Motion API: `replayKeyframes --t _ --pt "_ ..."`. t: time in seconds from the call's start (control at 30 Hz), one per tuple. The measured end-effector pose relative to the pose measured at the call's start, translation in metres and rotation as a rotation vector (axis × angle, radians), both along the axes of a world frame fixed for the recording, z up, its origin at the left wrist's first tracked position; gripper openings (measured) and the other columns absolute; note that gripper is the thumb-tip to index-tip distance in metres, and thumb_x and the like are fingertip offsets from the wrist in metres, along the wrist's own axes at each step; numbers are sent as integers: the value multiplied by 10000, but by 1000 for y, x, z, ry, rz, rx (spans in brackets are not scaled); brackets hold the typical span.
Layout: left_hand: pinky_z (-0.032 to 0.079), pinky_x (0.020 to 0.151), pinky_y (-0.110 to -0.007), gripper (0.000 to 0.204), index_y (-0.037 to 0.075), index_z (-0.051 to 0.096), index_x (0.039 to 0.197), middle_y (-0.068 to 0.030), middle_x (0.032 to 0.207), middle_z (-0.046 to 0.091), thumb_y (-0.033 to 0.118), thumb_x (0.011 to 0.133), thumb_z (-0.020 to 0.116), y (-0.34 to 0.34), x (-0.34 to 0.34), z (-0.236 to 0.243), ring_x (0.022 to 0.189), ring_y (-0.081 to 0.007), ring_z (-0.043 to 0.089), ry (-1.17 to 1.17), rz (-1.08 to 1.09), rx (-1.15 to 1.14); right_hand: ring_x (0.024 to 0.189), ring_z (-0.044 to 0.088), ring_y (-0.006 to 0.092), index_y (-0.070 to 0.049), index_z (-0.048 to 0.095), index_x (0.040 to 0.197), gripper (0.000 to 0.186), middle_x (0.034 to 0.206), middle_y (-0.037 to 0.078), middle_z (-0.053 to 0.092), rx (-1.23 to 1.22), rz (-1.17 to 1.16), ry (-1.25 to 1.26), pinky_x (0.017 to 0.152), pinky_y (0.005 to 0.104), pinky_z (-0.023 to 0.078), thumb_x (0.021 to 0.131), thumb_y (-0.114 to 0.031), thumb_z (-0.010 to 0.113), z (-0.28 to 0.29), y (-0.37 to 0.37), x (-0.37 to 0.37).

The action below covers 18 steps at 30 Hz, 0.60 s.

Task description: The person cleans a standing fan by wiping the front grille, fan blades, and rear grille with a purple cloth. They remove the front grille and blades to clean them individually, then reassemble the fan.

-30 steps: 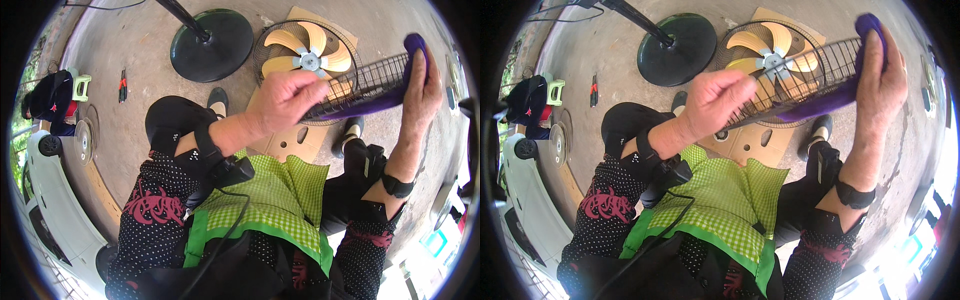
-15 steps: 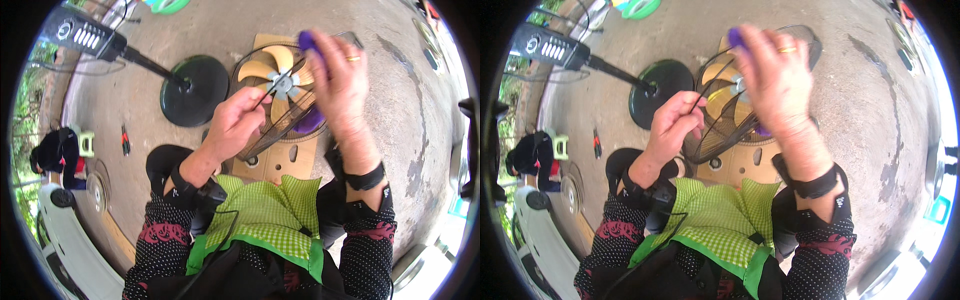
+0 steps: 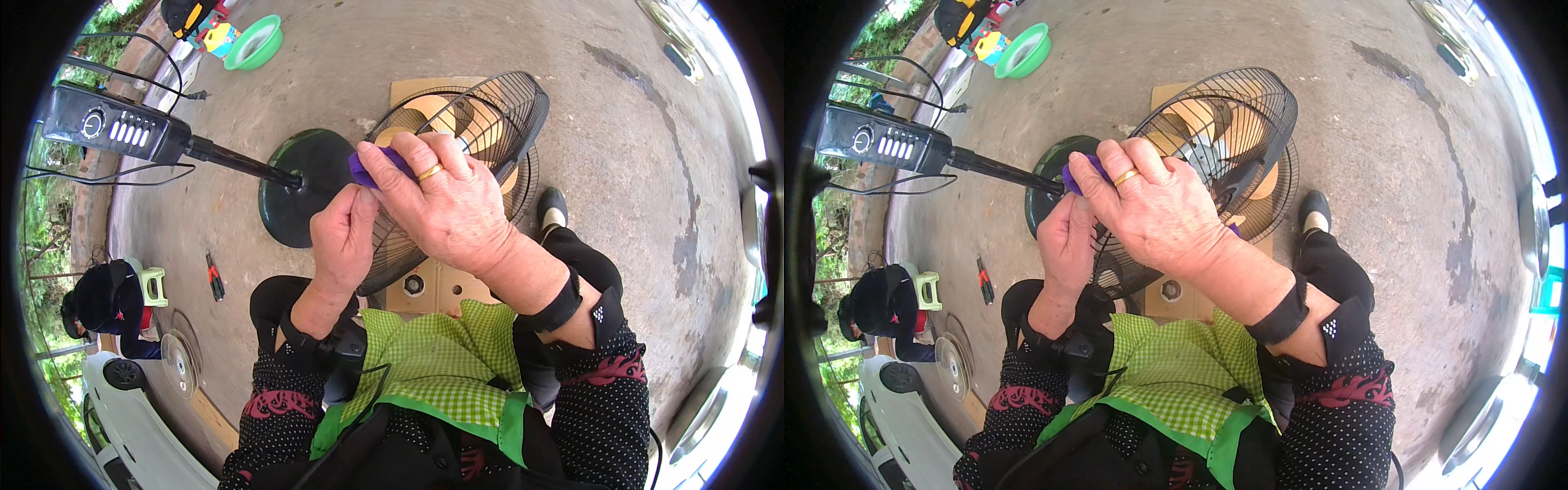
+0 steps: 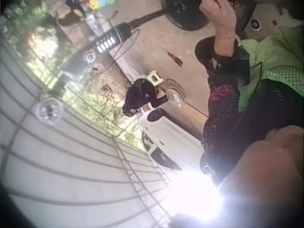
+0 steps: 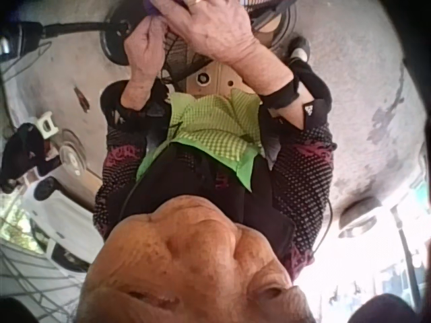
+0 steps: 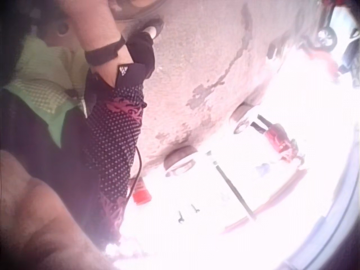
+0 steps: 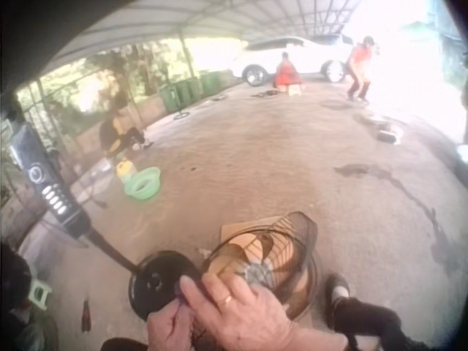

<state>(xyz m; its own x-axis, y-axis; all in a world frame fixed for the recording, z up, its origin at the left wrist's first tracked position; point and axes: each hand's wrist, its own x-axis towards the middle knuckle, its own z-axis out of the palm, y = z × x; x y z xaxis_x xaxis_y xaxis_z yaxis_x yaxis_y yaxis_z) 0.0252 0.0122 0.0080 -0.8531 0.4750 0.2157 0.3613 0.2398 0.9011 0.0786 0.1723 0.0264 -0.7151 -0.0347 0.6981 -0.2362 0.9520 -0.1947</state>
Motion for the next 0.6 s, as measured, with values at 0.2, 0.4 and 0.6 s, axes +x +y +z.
replayKeyframes --t 0.2,0.4,0.6 --pt "323 503 -256 341 -2 502 744 5 607 392 199 1010 575 -1 3 -8 594 -56 337 -67 31 -21 935 596 263 -132 623 1160 285 1037 75 600 -124 -217 -84 692 370 569 902 -251 600 11 31 -7" --pt "292 495 -251 372 6 459 716 25 608 368 198 1018 561 -9 1 -9 587 -56 307 -106 23 0 1076 595 305 -176 629 1247 329 1126 107 633 -256 -458 -121 869 428 533 980 -343 533 -3 97 -26" --pt "266 461 -215 398 50 483 711 69 602 378 278 1034 535 -14 -7 -8 544 -17 331 -166 27 49 1205 528 359 -265 529 1386 475 1317 177 528 -465 -577 -203 996 459 470 1001 -522 421 -38 122 -35"
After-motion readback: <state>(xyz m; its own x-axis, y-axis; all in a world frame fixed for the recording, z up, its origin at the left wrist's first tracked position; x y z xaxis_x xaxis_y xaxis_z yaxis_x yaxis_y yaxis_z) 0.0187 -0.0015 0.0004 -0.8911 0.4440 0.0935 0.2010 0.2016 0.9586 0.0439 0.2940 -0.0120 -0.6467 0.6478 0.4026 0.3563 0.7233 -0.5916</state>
